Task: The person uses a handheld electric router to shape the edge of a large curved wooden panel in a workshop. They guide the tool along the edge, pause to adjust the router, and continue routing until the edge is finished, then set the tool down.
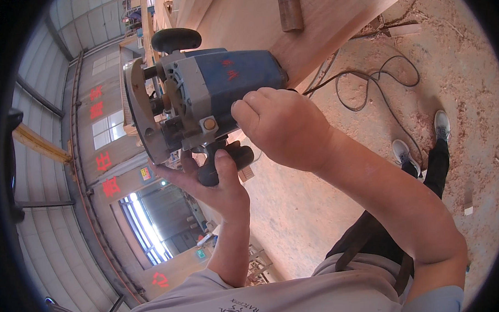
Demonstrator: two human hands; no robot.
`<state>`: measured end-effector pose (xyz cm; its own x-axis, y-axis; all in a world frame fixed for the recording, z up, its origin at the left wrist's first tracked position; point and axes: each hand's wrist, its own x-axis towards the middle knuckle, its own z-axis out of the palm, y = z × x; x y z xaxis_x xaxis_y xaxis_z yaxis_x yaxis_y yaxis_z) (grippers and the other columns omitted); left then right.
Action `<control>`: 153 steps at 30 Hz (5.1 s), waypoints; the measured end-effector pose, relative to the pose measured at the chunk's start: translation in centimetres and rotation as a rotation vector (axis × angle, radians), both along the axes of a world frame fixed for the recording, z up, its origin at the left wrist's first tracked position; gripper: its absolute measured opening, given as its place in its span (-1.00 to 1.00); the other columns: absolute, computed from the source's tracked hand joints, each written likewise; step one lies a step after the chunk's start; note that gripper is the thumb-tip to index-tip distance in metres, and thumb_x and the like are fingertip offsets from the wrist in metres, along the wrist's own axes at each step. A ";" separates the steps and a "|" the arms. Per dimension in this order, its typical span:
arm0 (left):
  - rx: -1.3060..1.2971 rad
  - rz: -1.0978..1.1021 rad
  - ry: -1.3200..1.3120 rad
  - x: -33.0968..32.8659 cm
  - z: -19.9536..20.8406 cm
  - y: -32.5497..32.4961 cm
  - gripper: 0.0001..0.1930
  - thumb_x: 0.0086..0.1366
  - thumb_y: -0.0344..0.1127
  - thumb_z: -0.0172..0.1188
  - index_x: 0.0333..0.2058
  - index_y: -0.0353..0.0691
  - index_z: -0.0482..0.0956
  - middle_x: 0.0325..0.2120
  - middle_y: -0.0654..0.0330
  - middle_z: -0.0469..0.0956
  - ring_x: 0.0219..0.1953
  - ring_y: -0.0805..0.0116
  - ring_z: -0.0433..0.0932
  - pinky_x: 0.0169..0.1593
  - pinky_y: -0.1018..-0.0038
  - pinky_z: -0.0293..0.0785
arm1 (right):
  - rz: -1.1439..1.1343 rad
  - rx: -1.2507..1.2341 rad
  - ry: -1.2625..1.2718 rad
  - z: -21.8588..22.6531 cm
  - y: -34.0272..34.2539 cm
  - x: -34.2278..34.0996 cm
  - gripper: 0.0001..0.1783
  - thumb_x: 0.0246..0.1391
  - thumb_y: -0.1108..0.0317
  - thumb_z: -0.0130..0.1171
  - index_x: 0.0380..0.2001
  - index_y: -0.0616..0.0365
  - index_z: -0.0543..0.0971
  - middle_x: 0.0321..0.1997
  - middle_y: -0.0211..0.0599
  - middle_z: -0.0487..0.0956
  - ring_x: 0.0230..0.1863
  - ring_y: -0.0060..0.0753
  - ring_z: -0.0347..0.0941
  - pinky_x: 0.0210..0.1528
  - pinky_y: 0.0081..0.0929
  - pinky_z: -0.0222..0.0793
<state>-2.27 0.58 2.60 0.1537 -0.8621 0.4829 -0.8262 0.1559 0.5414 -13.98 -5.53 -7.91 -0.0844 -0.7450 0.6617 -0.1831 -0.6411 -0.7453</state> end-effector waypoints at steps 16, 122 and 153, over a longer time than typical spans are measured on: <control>0.027 0.046 -0.154 1.1 -0.4 0.8 0.16 0.29 -0.29 0.27 0.57 -0.30 -0.47 0.53 -0.19 -0.18 0.42 -0.10 0.22 0.37 0.07 0.30 | 0.176 0.129 -0.044 -0.2 -0.7 -0.9 -0.80 0.01 0.47 0.33 -0.29 0.17 0.52 -0.40 -0.19 0.58 -0.32 -0.05 0.64 -0.31 -0.20 0.56; 0.062 -0.107 -0.031 5.2 -0.5 1.3 0.12 0.30 -0.26 0.22 0.59 0.08 -0.45 0.21 -0.09 0.48 -0.17 0.14 0.77 0.07 0.13 0.72 | 1.100 1.105 -1.469 -13.4 1.0 3.7 -0.55 0.43 0.05 0.18 0.08 0.24 0.56 -0.15 -0.22 0.69 -0.05 -0.34 0.66 -0.02 -0.27 0.63; 0.100 -0.119 0.087 3.7 -0.2 0.7 0.23 0.25 -0.19 0.38 0.54 -0.03 -0.51 0.42 -0.10 0.05 0.18 -0.03 0.53 -0.10 0.14 0.81 | 1.155 1.051 -1.554 -15.0 0.8 5.3 -0.53 0.42 0.08 0.17 0.08 0.32 0.59 -0.09 -0.08 0.72 -0.09 -0.23 0.73 0.10 -0.12 0.69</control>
